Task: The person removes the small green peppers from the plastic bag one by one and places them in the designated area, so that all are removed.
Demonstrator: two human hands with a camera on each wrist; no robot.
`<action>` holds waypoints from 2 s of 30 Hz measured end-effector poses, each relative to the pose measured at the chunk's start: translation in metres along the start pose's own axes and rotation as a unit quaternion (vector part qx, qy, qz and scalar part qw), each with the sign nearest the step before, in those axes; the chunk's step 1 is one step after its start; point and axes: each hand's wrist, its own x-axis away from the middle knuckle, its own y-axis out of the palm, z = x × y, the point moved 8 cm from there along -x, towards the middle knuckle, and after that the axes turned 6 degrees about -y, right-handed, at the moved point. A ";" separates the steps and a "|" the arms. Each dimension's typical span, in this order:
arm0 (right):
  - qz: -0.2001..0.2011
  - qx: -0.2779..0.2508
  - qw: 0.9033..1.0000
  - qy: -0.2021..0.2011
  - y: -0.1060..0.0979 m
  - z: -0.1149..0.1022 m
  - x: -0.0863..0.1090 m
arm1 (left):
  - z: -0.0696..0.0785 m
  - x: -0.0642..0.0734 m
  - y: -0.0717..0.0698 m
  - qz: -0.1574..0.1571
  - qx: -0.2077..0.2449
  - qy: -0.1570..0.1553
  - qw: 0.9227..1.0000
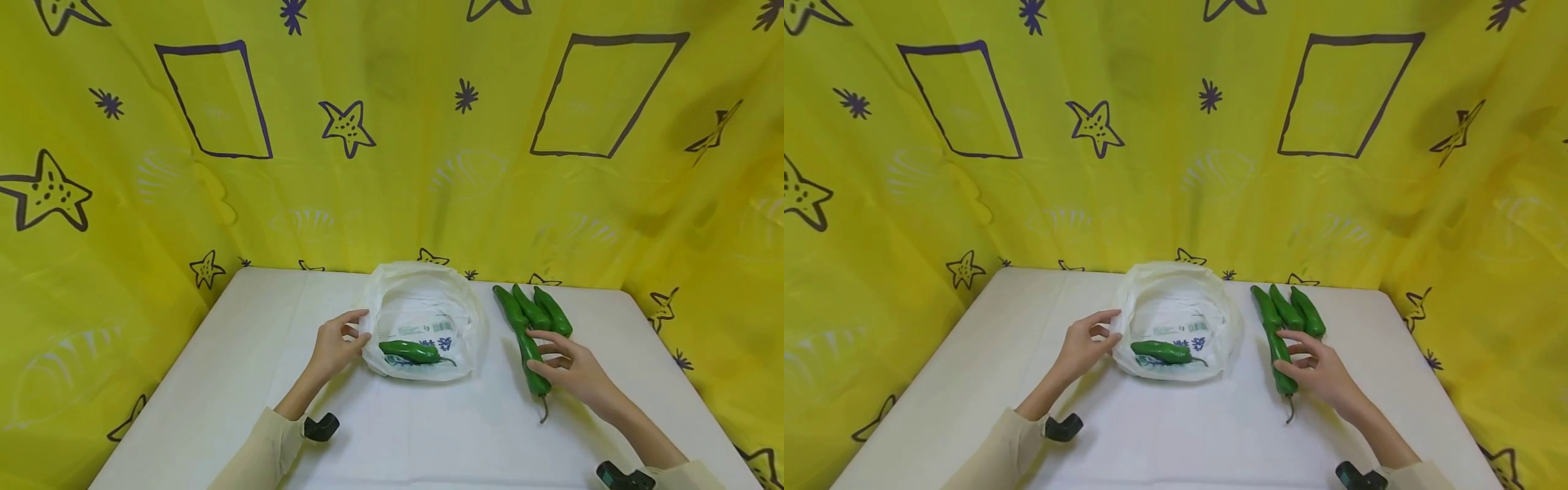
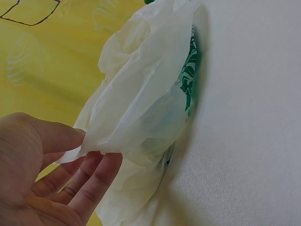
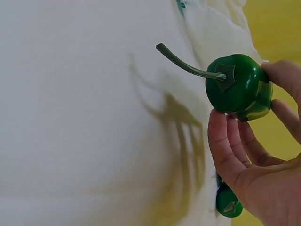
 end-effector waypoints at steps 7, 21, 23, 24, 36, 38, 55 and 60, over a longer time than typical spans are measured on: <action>-0.003 -0.021 1.000 0.018 0.005 0.012 0.004 | 0.000 -0.001 0.000 0.002 -0.003 0.002 1.000; -0.018 -0.024 0.997 0.065 0.008 0.022 0.007 | 0.004 -0.001 0.000 0.004 -0.001 0.010 1.000; -0.018 -0.022 0.997 0.066 0.008 0.023 0.007 | 0.004 -0.001 0.000 0.003 0.000 0.008 1.000; -0.018 -0.021 0.997 0.067 0.007 0.024 0.007 | 0.003 -0.001 0.000 0.004 0.001 0.009 1.000; -0.027 -0.001 0.997 0.072 0.009 0.025 0.006 | 0.005 0.000 0.002 0.008 -0.002 0.036 0.999; -0.028 0.006 0.997 0.071 0.009 0.024 0.006 | 0.004 0.000 0.002 0.006 0.002 0.025 1.000; -0.028 0.033 0.997 0.062 0.011 0.022 0.003 | 0.001 0.000 0.002 0.001 0.004 -0.006 1.000; -0.029 0.027 0.997 0.059 0.011 0.024 0.002 | 0.002 0.000 0.002 0.000 0.003 -0.006 1.000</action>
